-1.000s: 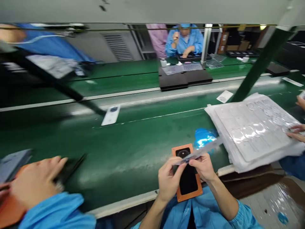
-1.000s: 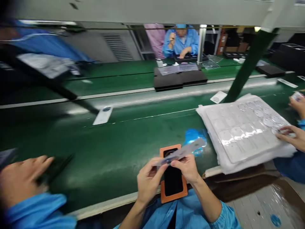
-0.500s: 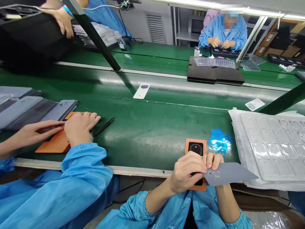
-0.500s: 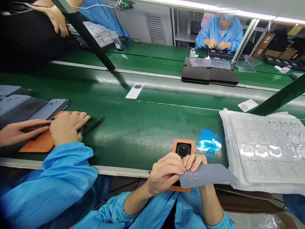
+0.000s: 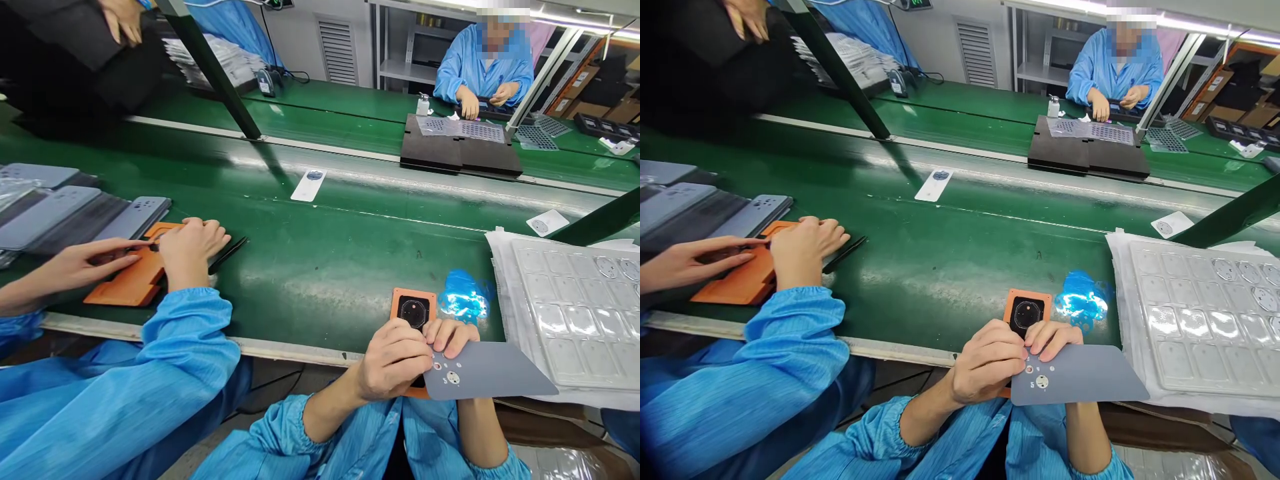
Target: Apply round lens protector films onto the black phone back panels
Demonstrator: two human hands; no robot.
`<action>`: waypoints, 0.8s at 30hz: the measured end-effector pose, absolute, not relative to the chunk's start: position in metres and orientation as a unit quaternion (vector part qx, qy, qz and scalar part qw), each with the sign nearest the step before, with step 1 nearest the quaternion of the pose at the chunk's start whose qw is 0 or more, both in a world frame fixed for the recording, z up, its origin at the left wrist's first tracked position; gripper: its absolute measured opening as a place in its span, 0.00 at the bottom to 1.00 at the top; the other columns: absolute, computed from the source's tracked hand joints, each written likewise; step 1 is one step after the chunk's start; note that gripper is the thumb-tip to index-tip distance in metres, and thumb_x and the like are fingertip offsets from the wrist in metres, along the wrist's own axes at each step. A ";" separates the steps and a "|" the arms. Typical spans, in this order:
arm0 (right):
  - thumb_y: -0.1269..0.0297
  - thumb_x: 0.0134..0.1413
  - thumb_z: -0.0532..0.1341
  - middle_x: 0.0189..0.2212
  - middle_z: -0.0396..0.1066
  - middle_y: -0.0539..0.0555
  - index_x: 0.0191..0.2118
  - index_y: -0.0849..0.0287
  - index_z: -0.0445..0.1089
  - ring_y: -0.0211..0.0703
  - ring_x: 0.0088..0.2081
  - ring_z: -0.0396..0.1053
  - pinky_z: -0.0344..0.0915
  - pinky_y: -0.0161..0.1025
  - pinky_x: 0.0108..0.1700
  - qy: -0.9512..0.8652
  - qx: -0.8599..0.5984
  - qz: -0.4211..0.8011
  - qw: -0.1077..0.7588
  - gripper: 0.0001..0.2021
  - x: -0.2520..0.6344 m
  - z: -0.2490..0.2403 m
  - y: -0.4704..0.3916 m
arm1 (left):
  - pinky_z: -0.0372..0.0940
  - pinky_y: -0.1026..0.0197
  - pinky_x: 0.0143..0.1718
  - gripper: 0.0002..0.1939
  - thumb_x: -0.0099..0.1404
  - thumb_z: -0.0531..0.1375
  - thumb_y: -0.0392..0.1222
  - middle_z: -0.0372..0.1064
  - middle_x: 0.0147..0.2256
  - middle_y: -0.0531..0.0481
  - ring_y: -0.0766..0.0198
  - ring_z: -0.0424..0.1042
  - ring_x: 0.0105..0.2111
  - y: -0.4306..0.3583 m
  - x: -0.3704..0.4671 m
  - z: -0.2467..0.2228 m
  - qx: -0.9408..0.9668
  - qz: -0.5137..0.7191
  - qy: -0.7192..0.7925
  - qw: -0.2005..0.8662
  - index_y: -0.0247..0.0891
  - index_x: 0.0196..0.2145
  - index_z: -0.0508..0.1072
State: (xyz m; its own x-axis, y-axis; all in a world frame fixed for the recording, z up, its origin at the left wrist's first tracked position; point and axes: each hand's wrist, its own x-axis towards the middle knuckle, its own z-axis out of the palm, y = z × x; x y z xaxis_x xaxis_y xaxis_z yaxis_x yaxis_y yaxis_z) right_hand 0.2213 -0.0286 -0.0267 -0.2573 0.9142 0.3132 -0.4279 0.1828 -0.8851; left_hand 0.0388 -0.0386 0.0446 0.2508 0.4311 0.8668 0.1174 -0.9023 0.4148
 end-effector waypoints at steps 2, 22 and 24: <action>0.36 0.49 0.64 0.18 0.68 0.51 0.21 0.45 0.73 0.46 0.27 0.68 0.65 0.45 0.36 -0.531 -0.196 0.587 0.579 0.20 0.221 -0.019 -0.029 | 0.68 0.57 0.35 0.07 0.69 0.55 0.32 0.77 0.31 0.45 0.59 0.76 0.33 -0.039 0.038 0.047 0.776 0.591 0.172 0.137 0.36 0.41 0.72; 0.51 0.58 0.65 0.30 0.78 0.55 0.34 0.52 0.79 0.49 0.34 0.76 0.72 0.47 0.40 -0.587 -0.281 0.538 0.536 0.11 0.225 0.015 -0.041 | 0.70 0.56 0.38 0.08 0.64 0.64 0.33 0.76 0.31 0.46 0.60 0.76 0.34 -0.043 0.030 0.042 0.746 0.581 0.215 0.246 0.37 0.41 0.73; 0.53 0.55 0.68 0.32 0.78 0.55 0.35 0.53 0.79 0.50 0.36 0.76 0.71 0.46 0.41 -0.613 -0.322 0.524 0.496 0.10 0.226 0.015 -0.043 | 0.70 0.58 0.38 0.09 0.61 0.68 0.32 0.76 0.30 0.48 0.62 0.75 0.32 -0.043 0.028 0.040 0.737 0.588 0.231 0.239 0.37 0.39 0.73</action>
State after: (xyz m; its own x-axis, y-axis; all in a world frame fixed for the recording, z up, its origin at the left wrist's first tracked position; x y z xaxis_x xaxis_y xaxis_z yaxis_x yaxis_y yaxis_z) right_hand 0.2262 -0.0431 0.0151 -0.3000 0.9146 0.2713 -0.1258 0.2440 -0.9616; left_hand 0.0280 -0.0429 0.0405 0.2011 0.6226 0.7563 0.0591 -0.7784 0.6250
